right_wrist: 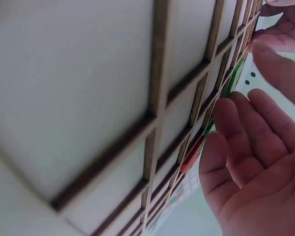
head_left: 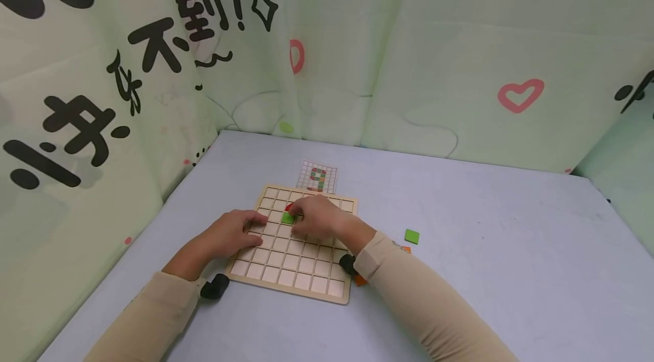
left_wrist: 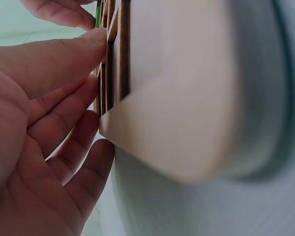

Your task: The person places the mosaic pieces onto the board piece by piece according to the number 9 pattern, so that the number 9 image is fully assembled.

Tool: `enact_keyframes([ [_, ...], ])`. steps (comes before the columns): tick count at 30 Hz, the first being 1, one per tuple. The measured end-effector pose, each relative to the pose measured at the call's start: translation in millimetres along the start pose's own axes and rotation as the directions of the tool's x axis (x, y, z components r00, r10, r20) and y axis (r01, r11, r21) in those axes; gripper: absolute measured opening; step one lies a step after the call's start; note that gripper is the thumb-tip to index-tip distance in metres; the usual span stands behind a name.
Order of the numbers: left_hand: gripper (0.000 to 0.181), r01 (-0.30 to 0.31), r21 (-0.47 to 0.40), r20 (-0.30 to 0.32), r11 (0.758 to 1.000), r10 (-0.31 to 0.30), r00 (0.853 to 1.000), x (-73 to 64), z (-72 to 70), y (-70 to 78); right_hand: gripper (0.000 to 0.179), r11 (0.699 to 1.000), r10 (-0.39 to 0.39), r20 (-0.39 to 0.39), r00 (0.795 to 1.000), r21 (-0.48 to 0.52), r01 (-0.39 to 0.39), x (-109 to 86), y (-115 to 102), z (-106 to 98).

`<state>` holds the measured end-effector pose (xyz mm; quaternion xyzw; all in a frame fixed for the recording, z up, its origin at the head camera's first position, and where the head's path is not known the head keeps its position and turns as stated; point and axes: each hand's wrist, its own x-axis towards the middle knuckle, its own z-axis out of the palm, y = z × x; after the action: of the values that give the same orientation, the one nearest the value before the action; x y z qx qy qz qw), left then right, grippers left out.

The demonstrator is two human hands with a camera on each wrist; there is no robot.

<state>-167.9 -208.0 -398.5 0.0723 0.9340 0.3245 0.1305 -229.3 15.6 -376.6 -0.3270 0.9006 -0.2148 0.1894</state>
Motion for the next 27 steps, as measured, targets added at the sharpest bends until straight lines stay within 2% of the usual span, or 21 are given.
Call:
enact_keyframes([
  [7, 0.043, 0.0, -0.005, 0.001, 1.0, 0.0, 1.0, -0.7, -0.8, -1.0, 0.042, 1.0, 0.007, 0.029, 1.0, 0.009, -0.007, -4.0, 0, -2],
  [13, 0.043, 0.015, -0.018, 0.002, 1.0, -0.015, 1.0, -0.4, 0.6, 0.1, 0.039, 0.999, -0.025, 0.0, 1.0, 0.043, 0.025, -10.3, 3, -3],
  [20, 0.043, 0.021, -0.018, 0.0, 1.0, -0.021, 1.0, 0.1, 1.4, 0.8, 0.04, 0.994, -0.013, -0.027, 1.0, 0.107, 0.016, -21.3, 9, -6],
  [27, 0.043, 0.009, -0.01, -0.009, 1.0, -0.009, 1.0, -0.8, 1.8, 1.2, 0.044, 0.989, -0.05, -0.073, 0.996, 0.133, 0.06, -38.1, 17, -14],
])
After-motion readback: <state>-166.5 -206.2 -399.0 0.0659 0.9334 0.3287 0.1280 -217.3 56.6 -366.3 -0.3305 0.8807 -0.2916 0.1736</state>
